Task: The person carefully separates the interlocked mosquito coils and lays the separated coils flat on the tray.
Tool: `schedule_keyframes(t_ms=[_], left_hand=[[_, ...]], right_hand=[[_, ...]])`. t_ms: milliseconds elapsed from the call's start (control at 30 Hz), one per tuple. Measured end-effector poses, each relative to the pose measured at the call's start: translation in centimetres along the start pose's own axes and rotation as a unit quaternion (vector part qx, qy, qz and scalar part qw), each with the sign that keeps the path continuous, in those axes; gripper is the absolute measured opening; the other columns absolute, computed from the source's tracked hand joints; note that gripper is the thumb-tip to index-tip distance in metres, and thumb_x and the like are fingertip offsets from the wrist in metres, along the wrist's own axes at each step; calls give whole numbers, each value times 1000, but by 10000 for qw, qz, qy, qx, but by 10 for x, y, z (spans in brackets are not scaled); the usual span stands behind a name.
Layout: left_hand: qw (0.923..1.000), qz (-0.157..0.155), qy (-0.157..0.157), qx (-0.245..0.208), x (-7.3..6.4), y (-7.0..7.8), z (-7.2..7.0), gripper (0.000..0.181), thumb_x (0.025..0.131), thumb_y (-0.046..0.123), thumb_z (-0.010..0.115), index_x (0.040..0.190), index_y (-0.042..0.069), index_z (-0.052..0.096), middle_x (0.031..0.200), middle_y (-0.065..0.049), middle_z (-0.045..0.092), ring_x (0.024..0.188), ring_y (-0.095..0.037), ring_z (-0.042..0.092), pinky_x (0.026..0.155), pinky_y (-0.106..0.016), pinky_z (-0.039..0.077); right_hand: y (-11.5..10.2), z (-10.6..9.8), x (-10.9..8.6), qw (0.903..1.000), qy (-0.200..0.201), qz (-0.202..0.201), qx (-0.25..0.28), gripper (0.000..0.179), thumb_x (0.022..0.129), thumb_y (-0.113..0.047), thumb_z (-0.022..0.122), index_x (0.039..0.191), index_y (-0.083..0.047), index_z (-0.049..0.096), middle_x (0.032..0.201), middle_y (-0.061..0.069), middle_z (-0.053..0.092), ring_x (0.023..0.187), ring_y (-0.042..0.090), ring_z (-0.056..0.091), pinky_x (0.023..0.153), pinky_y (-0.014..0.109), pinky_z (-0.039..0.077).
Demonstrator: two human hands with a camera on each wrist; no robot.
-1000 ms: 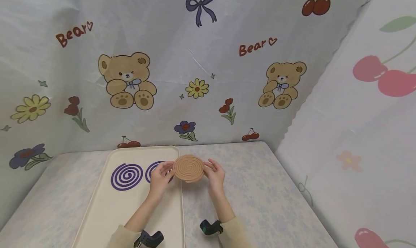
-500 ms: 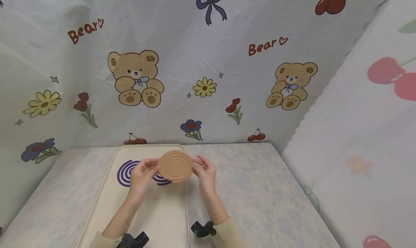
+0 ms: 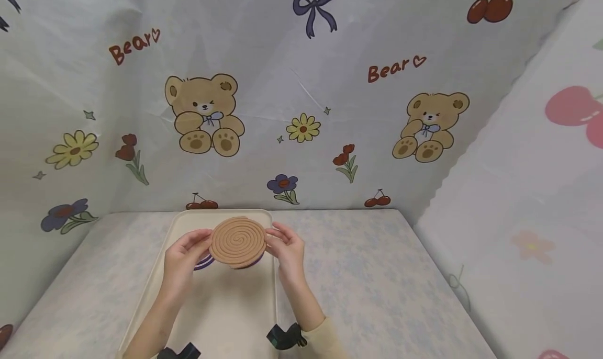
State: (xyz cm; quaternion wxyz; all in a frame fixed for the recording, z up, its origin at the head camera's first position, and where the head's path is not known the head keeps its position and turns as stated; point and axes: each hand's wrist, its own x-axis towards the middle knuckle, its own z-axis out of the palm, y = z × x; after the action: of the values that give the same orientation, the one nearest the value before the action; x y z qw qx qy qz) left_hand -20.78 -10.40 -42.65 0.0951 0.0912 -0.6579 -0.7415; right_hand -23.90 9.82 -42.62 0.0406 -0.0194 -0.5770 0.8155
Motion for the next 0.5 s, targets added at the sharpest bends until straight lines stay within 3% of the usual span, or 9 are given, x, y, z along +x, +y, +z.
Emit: schedule_keyframes(t_ms=[333, 500], left_hand=[[9999, 125, -2, -70, -8, 14, -8, 26, 90, 5, 63, 114, -2, 62, 95, 4, 68, 86, -5, 70, 78, -21, 57], [9997, 249, -24, -76, -10, 17, -8, 26, 90, 6, 64, 114, -3, 63, 94, 9, 69, 87, -3, 69, 77, -19, 57]], right_hand=[[-16, 2, -18, 9999, -150, 1, -55, 44, 83, 8, 61, 126, 9, 52, 95, 2, 68, 80, 9, 69, 73, 23, 58], [-20, 2, -20, 9997, -230, 38, 81, 44, 84, 9, 60, 127, 10, 50, 93, 1, 70, 82, 8, 70, 76, 22, 58]])
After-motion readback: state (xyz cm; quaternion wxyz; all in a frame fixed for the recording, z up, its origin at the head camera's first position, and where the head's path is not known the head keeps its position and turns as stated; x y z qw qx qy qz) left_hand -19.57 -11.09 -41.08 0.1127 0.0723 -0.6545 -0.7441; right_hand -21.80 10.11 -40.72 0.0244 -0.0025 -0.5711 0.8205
